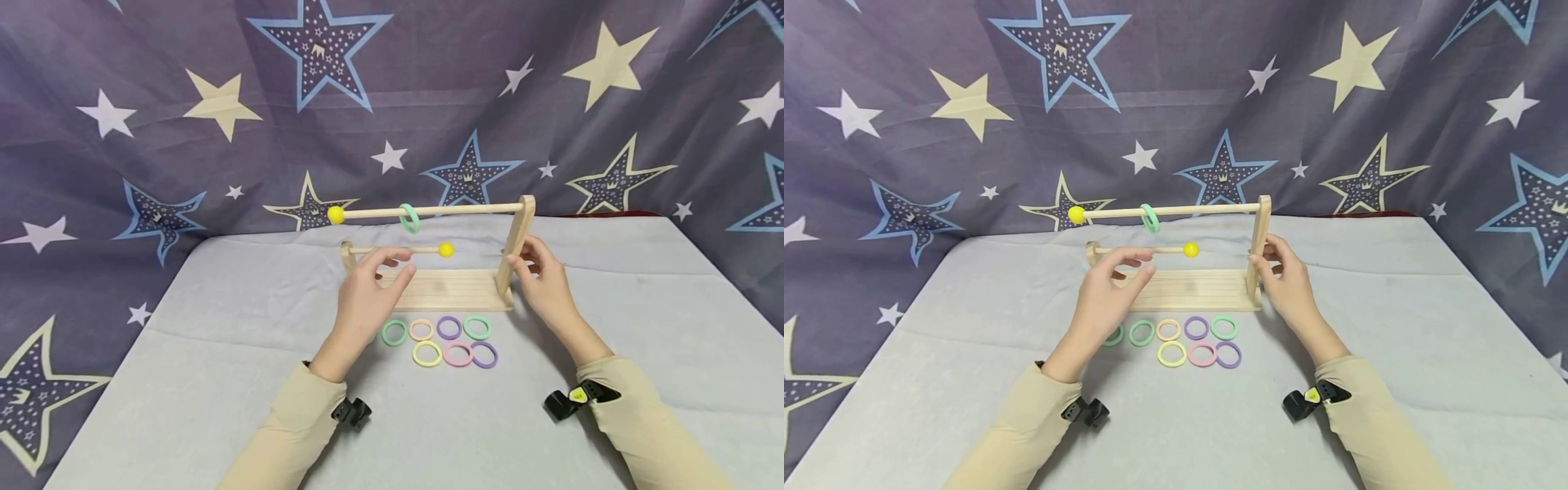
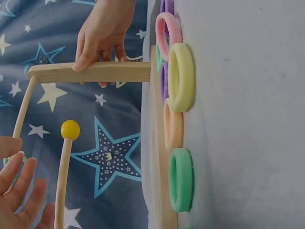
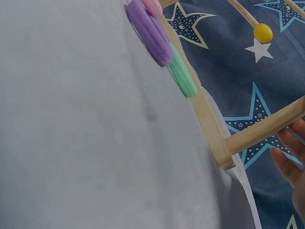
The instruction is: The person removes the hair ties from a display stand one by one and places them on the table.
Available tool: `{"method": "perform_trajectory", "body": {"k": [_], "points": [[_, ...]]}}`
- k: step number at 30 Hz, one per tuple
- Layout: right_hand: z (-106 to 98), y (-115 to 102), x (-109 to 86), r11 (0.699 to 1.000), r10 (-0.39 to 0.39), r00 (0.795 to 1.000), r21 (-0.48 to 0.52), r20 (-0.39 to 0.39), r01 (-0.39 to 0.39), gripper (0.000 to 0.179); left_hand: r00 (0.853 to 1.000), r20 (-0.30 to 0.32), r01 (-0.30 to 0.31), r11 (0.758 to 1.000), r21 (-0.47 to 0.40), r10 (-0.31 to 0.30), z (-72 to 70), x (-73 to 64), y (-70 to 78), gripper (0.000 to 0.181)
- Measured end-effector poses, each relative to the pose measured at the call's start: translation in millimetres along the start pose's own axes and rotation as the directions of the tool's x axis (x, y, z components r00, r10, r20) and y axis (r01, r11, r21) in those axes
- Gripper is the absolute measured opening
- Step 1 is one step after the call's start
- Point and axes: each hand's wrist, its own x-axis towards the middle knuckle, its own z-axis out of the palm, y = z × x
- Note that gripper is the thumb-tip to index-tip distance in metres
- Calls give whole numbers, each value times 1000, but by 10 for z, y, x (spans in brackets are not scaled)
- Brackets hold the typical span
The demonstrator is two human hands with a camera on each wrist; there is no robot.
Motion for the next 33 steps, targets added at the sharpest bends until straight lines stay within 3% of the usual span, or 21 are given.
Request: {"method": "perform_trajectory", "body": {"k": [14,24,33], "points": [[28,6,-2,1000,3,1000,-1,1,-3,31,990,-143,8,1000,-6,-9,-6,106,17,19],[9,-15,-6,1000,9,1000,13,-5,-9,30,991,-132,-4,1000,-6,3,-7,245,47,21],[13,-66,6,999,34,999,15,-10,-33,31,993,-113,31,1000,-1,-30,32,342,103,23]]}}
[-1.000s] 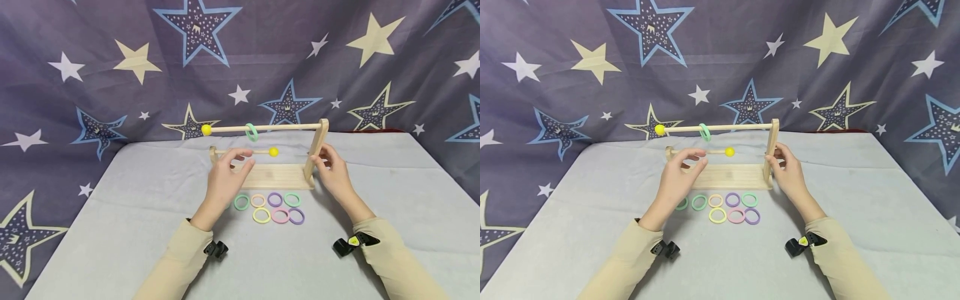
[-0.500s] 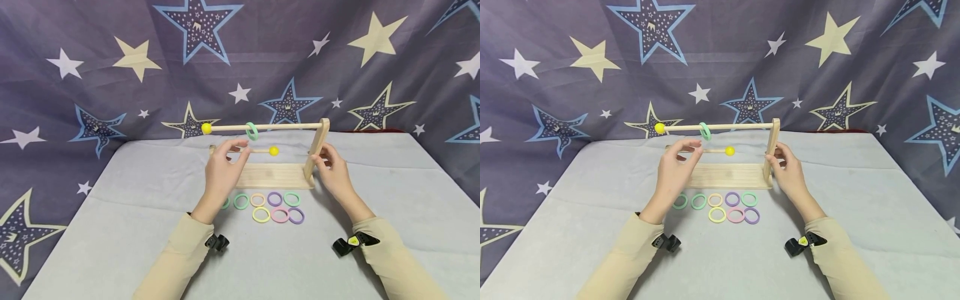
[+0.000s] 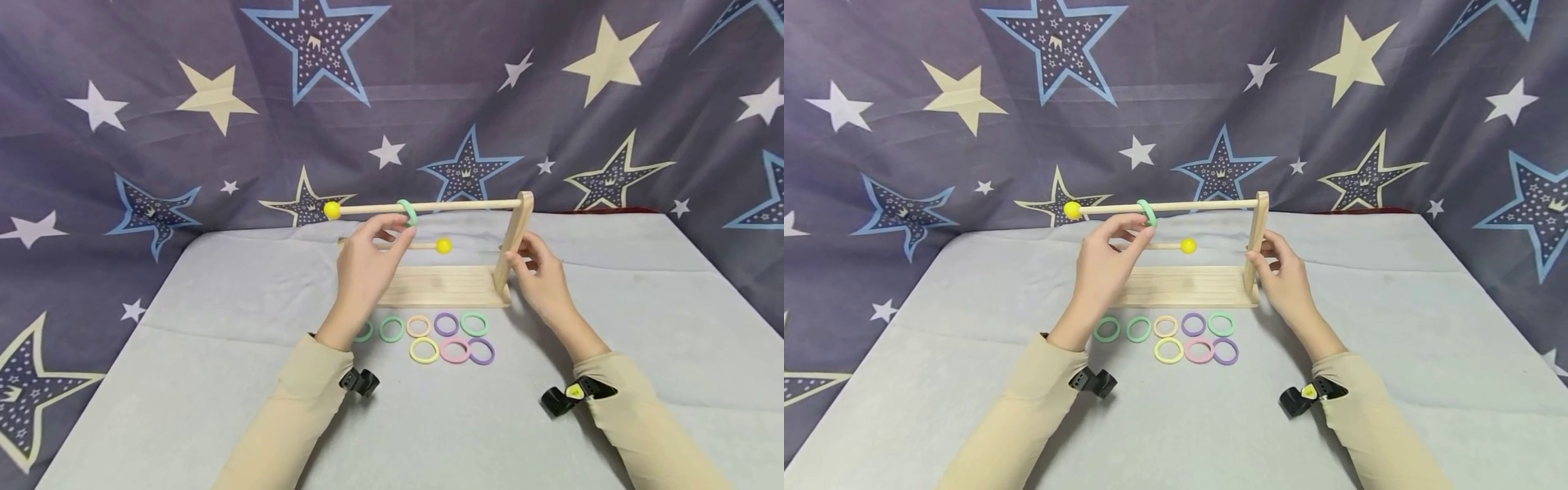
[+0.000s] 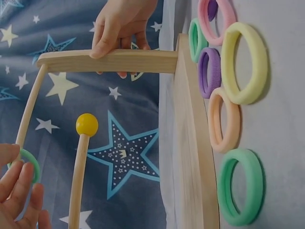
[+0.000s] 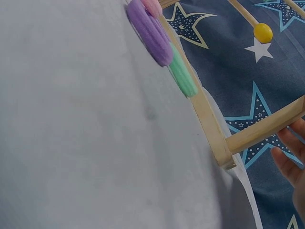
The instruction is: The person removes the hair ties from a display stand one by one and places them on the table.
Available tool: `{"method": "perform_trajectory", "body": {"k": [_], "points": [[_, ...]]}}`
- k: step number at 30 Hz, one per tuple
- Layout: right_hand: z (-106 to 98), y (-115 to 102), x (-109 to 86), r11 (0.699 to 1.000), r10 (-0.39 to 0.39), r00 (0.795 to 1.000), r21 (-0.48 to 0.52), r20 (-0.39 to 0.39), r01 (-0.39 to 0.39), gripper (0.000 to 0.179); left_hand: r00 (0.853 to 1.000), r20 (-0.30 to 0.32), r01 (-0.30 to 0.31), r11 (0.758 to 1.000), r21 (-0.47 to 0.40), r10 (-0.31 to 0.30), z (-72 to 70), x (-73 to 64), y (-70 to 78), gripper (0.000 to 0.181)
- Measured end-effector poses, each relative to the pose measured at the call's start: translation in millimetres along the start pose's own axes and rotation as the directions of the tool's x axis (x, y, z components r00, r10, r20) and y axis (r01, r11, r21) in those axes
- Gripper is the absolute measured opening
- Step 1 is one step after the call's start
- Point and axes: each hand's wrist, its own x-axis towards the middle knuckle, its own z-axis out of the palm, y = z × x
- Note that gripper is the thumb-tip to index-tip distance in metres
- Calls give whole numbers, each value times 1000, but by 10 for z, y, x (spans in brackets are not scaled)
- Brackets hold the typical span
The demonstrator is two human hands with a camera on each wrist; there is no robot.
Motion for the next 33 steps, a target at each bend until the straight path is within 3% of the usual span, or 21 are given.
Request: {"method": "perform_trajectory", "body": {"k": [8,20,33], "points": [[-35,-331,-45,1000,-16,1000,4,7,16,29,999,6,35,999,14,-36,53,37,22,22],[-35,-357,-44,999,-37,999,-21,-2,37,29,999,-9,42,999,6,-41,75,34,36,20],[-34,-364,-45,999,-35,999,-25,1,35,29,999,-47,17,999,-30,-18,1,5,-5,19]]}}
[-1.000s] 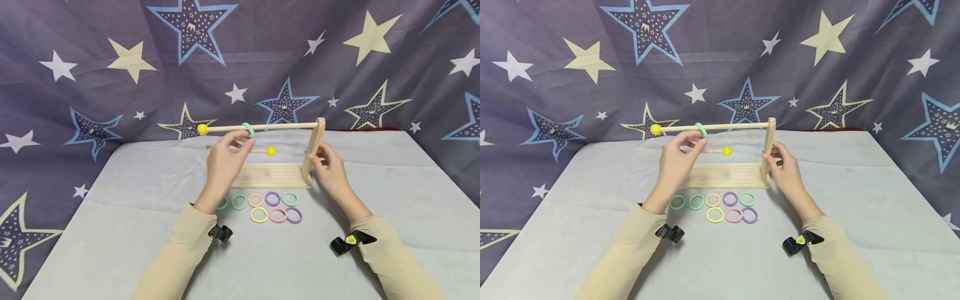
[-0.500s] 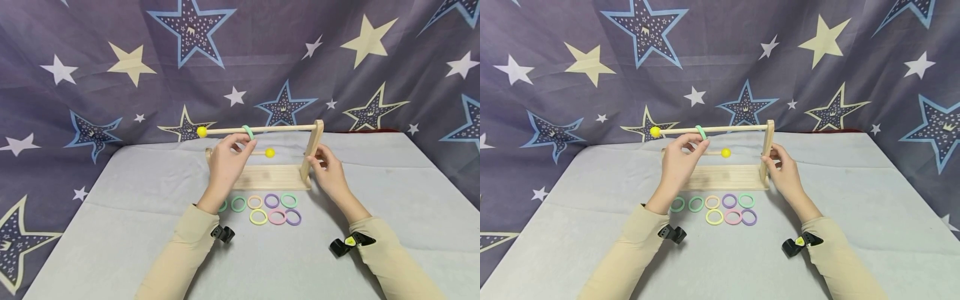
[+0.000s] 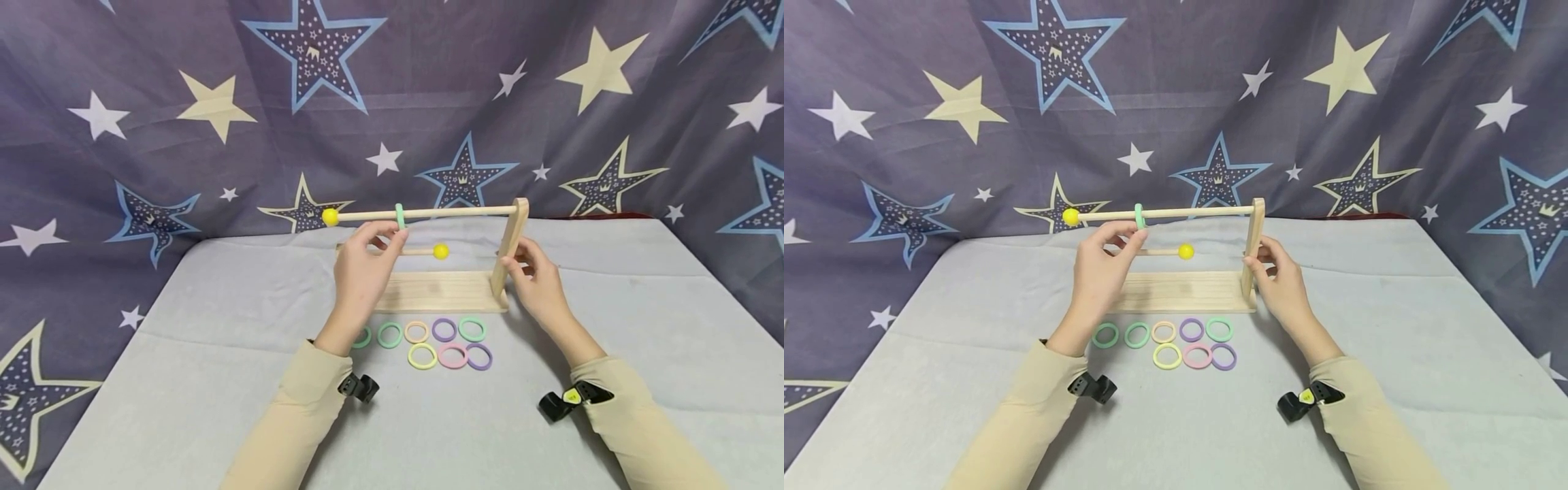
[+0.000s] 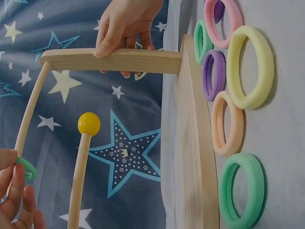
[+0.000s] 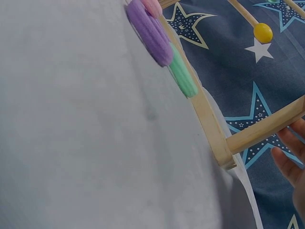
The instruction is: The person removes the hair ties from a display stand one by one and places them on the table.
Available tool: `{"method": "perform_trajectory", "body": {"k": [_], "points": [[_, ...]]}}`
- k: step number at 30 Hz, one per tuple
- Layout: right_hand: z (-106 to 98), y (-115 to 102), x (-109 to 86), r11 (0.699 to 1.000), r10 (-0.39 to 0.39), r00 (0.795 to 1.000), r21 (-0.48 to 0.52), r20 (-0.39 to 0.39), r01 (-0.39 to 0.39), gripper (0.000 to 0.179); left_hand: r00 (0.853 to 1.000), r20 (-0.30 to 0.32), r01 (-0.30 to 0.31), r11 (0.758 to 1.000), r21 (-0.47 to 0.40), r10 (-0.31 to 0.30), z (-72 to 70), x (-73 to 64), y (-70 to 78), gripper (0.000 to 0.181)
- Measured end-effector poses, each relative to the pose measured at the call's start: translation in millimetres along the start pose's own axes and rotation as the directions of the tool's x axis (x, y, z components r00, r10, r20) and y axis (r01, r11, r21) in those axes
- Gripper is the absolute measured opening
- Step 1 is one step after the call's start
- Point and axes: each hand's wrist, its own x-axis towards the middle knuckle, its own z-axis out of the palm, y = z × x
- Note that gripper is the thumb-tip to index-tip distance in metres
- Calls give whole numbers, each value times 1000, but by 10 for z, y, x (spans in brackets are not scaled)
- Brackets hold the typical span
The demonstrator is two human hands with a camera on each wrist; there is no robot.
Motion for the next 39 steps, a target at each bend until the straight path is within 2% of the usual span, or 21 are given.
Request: {"method": "perform_trajectory", "body": {"k": [16,30,39], "points": [[2,-24,-13,1000,16,1000,2,6,-16,29,999,-48,23,1000,4,-22,-145,-18,-88,21],[1,-13,-21,1000,10,1000,1,1,-10,29,992,-90,86,996,18,-85,-302,-1,-101,22],[5,6,-10,1000,-3,1000,5,-4,3,29,991,-124,50,997,55,-43,-406,-6,-173,21]]}}
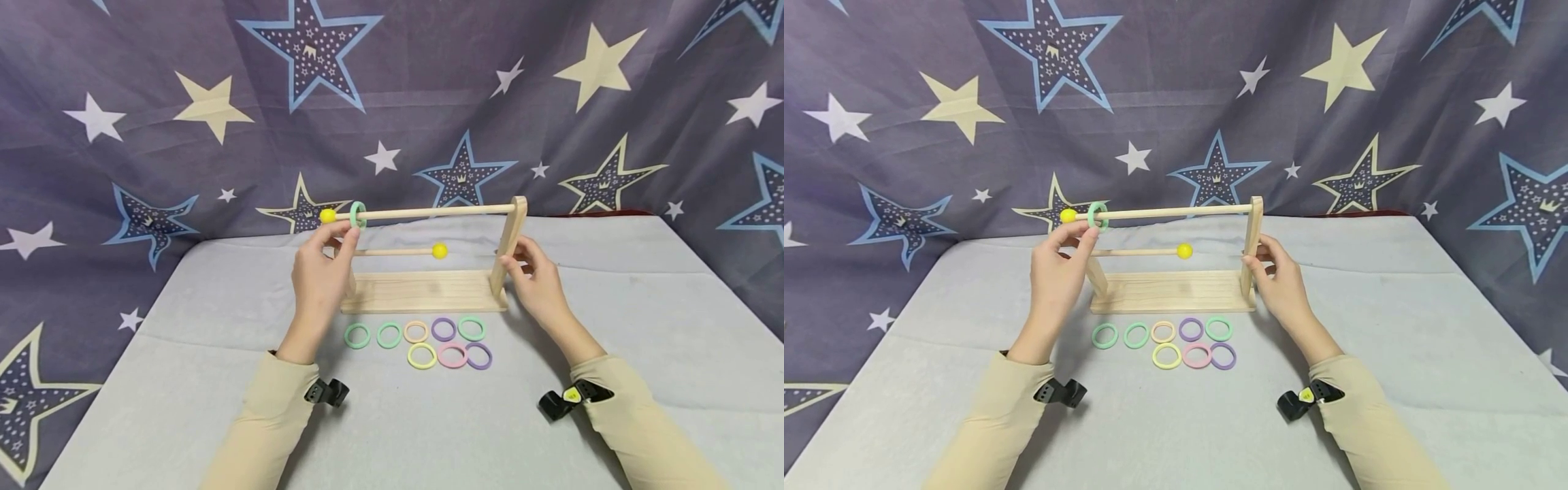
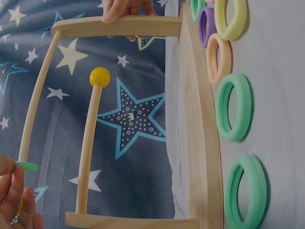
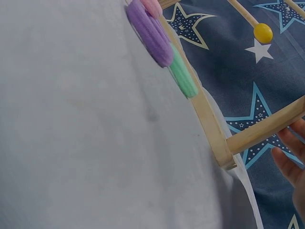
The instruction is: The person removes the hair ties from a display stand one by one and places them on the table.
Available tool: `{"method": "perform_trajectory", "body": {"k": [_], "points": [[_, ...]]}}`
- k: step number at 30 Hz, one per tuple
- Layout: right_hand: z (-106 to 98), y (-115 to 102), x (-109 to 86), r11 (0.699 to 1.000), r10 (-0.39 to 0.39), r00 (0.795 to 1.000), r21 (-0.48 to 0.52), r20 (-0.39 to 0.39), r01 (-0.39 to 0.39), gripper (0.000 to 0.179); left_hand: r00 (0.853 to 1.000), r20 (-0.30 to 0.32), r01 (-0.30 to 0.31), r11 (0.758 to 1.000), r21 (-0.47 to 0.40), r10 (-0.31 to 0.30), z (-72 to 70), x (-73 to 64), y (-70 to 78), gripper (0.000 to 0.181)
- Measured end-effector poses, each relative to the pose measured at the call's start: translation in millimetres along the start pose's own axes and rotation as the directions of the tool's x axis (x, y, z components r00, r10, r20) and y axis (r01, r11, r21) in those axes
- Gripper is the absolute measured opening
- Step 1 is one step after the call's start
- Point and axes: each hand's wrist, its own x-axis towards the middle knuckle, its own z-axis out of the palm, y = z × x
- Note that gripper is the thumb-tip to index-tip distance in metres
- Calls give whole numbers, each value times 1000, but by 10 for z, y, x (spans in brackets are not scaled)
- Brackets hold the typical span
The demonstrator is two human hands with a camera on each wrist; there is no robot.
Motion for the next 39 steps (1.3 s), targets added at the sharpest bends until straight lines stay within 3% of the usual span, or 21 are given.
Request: {"method": "perform_trajectory", "body": {"k": [21,39], "points": [[-4,8,12,1000,15,1000,10,4,-15,28,999,-51,12,1000,12,-11,-152,40,-101,26],[-7,-3,7,1000,13,1000,-5,5,-12,29,998,-41,45,998,37,-44,-248,83,-173,29]]}}
